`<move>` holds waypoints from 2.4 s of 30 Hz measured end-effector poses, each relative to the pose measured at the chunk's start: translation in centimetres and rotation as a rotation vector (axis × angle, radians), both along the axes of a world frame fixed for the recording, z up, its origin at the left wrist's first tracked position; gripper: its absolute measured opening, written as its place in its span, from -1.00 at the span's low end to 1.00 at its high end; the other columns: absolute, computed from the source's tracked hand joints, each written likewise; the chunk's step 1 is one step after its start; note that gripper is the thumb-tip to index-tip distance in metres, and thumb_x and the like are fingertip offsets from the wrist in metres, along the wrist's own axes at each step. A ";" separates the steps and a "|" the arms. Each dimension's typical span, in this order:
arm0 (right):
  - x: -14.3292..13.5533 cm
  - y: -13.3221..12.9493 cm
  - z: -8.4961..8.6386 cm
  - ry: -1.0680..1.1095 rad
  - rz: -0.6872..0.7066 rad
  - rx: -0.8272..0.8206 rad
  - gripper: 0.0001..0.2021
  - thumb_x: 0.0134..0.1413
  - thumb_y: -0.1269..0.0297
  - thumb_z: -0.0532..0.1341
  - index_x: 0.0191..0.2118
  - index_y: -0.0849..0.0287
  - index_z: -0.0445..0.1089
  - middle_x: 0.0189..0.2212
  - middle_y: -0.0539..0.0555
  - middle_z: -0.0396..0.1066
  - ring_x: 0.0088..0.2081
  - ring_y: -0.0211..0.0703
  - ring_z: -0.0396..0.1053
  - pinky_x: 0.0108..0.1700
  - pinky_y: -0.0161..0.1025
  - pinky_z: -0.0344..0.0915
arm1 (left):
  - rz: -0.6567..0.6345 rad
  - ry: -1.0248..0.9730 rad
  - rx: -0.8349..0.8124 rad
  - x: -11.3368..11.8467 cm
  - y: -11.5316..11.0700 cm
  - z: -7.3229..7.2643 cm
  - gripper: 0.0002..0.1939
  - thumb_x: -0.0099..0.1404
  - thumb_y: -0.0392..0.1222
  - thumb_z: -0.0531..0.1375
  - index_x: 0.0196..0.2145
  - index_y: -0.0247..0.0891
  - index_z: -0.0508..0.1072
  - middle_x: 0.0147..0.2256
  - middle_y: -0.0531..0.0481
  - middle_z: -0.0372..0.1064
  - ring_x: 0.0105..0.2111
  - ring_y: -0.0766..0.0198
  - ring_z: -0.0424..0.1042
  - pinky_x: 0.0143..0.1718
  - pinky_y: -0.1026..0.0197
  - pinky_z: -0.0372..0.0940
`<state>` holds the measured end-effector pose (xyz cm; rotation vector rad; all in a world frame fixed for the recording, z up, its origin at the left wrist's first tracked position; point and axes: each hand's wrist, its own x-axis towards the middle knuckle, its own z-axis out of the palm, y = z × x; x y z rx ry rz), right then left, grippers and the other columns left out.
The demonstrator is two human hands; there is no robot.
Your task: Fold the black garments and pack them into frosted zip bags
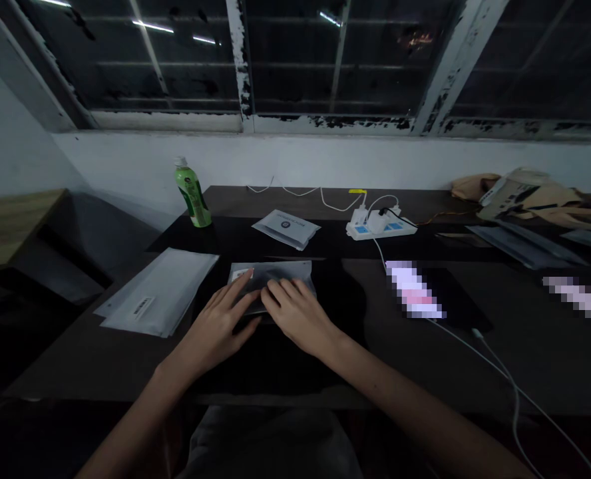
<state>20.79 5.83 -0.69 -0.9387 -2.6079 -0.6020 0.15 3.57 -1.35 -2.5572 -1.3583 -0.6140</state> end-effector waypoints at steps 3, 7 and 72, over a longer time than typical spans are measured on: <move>0.9 0.3 -0.3 0.015 -0.029 -0.103 -0.50 0.27 0.25 0.13 0.29 0.23 0.21 0.29 0.26 0.19 0.24 0.21 0.18 0.16 0.12 0.27 | -0.001 0.050 -0.057 -0.5 0.2 -0.7 -0.43 0.38 -0.21 0.16 0.30 -0.22 0.16 0.33 -0.29 0.07 0.29 -0.09 0.15 0.20 -0.18 0.21; 1.5 0.5 -1.1 -0.031 -0.062 -0.118 -0.42 0.22 0.36 0.16 0.34 0.23 0.13 0.29 0.29 0.20 0.24 0.21 0.21 0.10 0.06 0.36 | 0.040 0.080 -0.062 -0.4 0.2 -0.9 -0.41 0.37 -0.18 0.18 0.31 -0.18 0.16 0.28 -0.25 0.20 0.25 -0.07 0.24 0.12 -0.10 0.32; 3.4 -4.7 -2.5 0.574 -0.114 -0.100 -0.77 0.28 0.52 0.10 -0.15 0.19 0.49 -0.23 0.09 0.54 -0.20 -0.11 0.45 -0.09 -0.12 0.32 | -0.101 -0.227 0.023 6.6 -1.9 -0.2 -0.84 0.35 -0.36 0.18 -0.12 -0.30 0.48 0.00 -0.11 0.49 0.09 0.04 0.39 0.21 -0.13 0.24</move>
